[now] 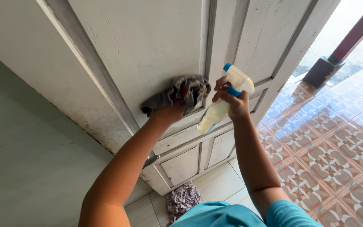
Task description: The person cleans a white wooden door by spraying a cleaning solution from a bottle and wiping the surface with a cloth. They work systematically from the top panels down to the lower sections, including the door handle area.
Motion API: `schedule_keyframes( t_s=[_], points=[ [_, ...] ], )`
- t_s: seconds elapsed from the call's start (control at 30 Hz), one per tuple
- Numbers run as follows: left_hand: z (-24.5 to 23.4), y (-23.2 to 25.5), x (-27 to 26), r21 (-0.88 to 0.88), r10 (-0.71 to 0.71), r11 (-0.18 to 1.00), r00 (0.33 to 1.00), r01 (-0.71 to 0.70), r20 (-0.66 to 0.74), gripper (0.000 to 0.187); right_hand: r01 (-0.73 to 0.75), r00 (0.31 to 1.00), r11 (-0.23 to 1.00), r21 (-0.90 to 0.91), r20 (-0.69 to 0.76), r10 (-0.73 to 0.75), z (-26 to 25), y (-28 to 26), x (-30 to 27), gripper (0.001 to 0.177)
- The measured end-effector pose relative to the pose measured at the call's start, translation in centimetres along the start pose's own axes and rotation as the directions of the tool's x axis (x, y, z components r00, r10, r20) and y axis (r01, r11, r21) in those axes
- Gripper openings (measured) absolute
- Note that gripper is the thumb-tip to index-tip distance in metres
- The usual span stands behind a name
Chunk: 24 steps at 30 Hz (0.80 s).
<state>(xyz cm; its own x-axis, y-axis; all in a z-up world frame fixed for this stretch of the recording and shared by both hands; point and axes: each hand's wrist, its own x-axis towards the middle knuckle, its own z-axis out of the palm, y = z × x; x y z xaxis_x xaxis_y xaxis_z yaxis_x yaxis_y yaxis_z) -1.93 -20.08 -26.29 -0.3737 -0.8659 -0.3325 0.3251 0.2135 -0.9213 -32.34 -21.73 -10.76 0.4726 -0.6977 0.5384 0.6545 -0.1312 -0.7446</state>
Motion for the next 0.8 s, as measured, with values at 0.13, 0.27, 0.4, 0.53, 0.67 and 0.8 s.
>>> schedule_keyframes(
  t_s=[0.13,0.27,0.4,0.53,0.67,0.8],
  points=[
    [-1.2,1.6,-0.9,0.389,0.142,0.910,0.989,-0.148,0.043,0.045,-0.029,1.000,0.999,0.016,0.010,0.029,0.3,0.3,-1.3,0.033],
    [-2.3,-1.5,-2.3,0.081,0.199,0.976,0.979,-0.201,0.029,0.050,-0.046,0.999,0.999,0.014,0.015,0.045,0.3,0.3,-2.0,0.034],
    [-1.6,-6.5,-4.2,-0.341,-0.031,0.940,0.986,-0.027,-0.163,0.054,-0.043,0.999,0.999,0.025,0.026,0.042,0.2,0.1,-2.3,0.034],
    [-0.2,-16.2,-6.0,-0.900,-0.218,-0.393,0.932,0.189,0.291,0.049,-0.028,0.999,0.999,0.014,0.021,0.028,0.2,-0.1,-2.0,0.035],
    [0.4,-27.6,-9.6,-0.967,-0.636,0.135,0.768,0.214,0.081,0.054,-0.022,1.000,0.999,0.050,0.020,0.021,0.2,-0.1,-2.0,0.035],
    [0.5,-38.1,-14.3,-0.960,-0.765,0.142,0.642,0.243,0.049,0.051,-0.033,0.999,0.998,0.054,0.020,0.032,-0.4,-0.3,-2.0,0.034]
  ],
)
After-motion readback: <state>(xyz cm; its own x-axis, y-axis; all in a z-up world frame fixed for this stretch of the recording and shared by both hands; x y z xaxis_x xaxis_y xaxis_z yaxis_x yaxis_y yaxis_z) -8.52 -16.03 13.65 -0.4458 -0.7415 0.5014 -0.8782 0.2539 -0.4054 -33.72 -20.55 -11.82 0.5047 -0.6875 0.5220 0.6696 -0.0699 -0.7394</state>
